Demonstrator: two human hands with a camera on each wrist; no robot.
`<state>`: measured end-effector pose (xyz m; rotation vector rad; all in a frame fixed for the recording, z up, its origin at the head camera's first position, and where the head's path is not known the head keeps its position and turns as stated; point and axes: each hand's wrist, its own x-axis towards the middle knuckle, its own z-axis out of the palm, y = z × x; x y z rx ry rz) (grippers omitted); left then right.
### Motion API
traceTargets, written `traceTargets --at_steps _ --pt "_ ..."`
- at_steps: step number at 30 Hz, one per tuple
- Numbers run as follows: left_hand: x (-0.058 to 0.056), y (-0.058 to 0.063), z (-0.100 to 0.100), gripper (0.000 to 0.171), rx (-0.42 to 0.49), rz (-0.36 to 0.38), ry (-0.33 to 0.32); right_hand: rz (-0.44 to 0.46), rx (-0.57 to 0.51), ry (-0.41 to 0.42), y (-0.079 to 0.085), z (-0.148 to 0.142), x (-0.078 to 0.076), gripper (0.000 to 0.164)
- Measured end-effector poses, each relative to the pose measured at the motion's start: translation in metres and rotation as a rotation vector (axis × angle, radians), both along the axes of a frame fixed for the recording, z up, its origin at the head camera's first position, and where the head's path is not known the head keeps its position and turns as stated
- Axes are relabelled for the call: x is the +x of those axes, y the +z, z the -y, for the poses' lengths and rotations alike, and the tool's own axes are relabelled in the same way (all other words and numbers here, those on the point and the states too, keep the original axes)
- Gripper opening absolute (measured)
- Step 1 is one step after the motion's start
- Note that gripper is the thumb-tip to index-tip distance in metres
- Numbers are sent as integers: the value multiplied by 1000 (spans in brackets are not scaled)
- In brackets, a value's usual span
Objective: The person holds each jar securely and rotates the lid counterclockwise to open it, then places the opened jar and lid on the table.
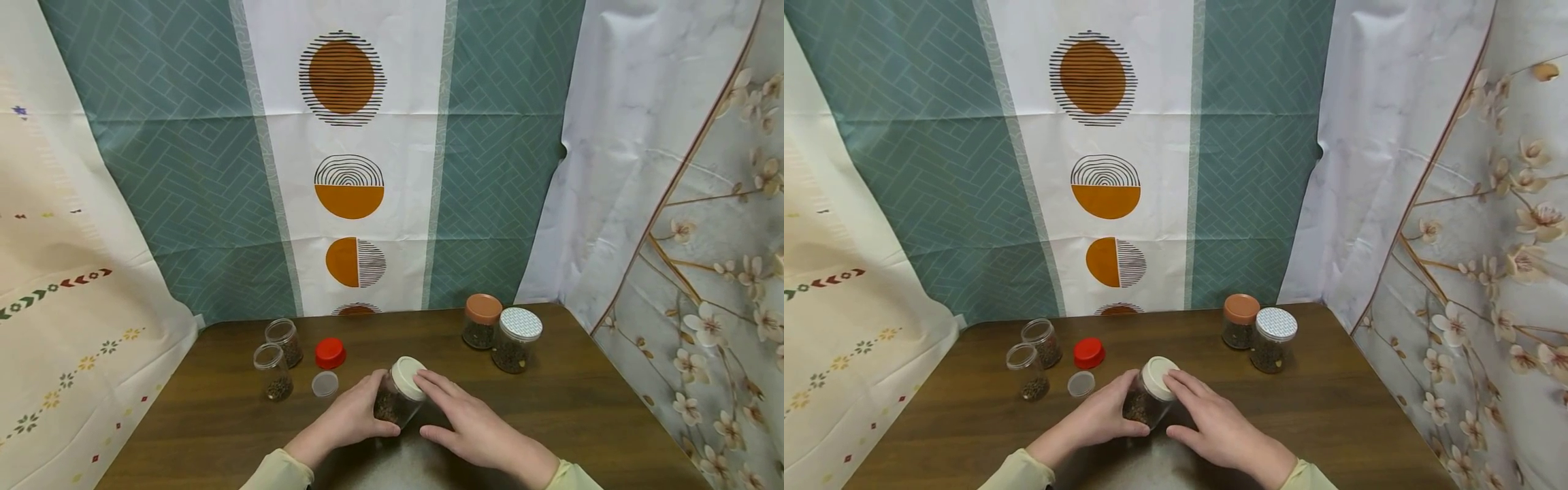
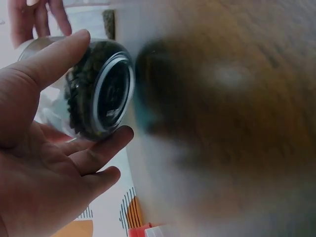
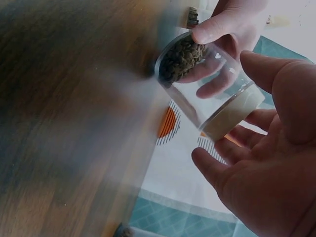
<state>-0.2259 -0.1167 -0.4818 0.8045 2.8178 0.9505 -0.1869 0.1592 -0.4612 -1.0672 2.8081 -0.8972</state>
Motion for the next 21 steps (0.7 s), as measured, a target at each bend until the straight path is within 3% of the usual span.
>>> traceTargets --at_steps 21 --pt "1 -2 1 93 0 -16 -7 -10 -16 -31 1 0 0 70"
